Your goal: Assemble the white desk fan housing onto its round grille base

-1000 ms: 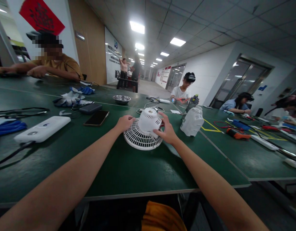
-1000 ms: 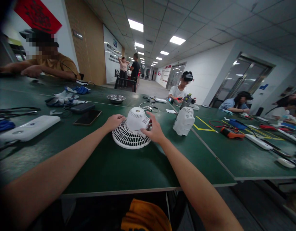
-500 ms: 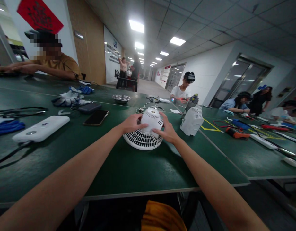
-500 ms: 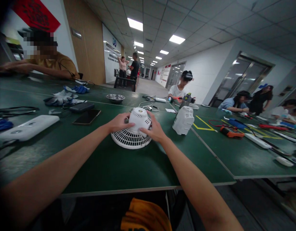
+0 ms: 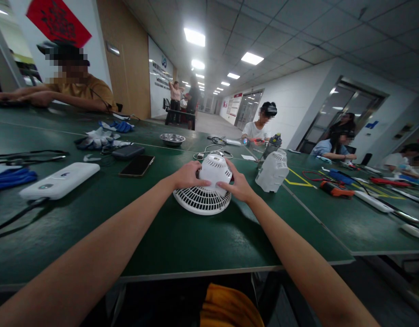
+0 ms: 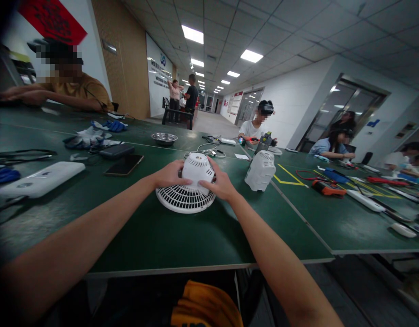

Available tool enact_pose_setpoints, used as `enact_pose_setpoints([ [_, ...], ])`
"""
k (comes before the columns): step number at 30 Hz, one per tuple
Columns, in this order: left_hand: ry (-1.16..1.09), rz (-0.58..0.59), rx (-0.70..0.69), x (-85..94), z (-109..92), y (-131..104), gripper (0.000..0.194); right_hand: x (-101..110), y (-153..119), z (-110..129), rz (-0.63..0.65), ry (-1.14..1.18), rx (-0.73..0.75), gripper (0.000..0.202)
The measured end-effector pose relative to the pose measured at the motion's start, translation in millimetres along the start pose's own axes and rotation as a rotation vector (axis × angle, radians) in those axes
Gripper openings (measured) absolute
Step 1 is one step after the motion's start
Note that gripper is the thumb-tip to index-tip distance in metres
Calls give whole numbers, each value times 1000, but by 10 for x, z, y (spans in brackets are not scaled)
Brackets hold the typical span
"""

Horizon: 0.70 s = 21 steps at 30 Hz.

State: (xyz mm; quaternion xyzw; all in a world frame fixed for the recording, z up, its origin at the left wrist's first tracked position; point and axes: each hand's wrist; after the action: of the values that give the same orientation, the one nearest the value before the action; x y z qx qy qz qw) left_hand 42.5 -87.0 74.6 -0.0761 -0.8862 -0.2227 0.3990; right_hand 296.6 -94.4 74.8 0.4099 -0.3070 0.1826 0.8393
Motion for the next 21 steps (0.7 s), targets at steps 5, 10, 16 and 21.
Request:
enact_pose_setpoints([
  [5,-23,2,11,-10,-3,0,66,15,7,-8,26,22,0,92],
  [10,26,18,-3,-18,14,7,71,18,16,-44,48,3,-9,93],
  [16,37,28,-22,-10,43,1,74,24,15,-17,58,-66,48,92],
  [21,54,10,-19,-30,44,5,73,9,28,15,24,-176,72,97],
])
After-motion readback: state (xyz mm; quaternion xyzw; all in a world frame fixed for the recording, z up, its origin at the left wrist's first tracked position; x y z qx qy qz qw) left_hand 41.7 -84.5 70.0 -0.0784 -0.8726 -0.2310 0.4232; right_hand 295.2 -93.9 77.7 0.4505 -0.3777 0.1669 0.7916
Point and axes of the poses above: each hand's wrist, its own y-axis towards the middle knuckle, its own x-axis out of the back of the hand, z = x × y, and after that the axes turned 9 degrees about x, right-handed
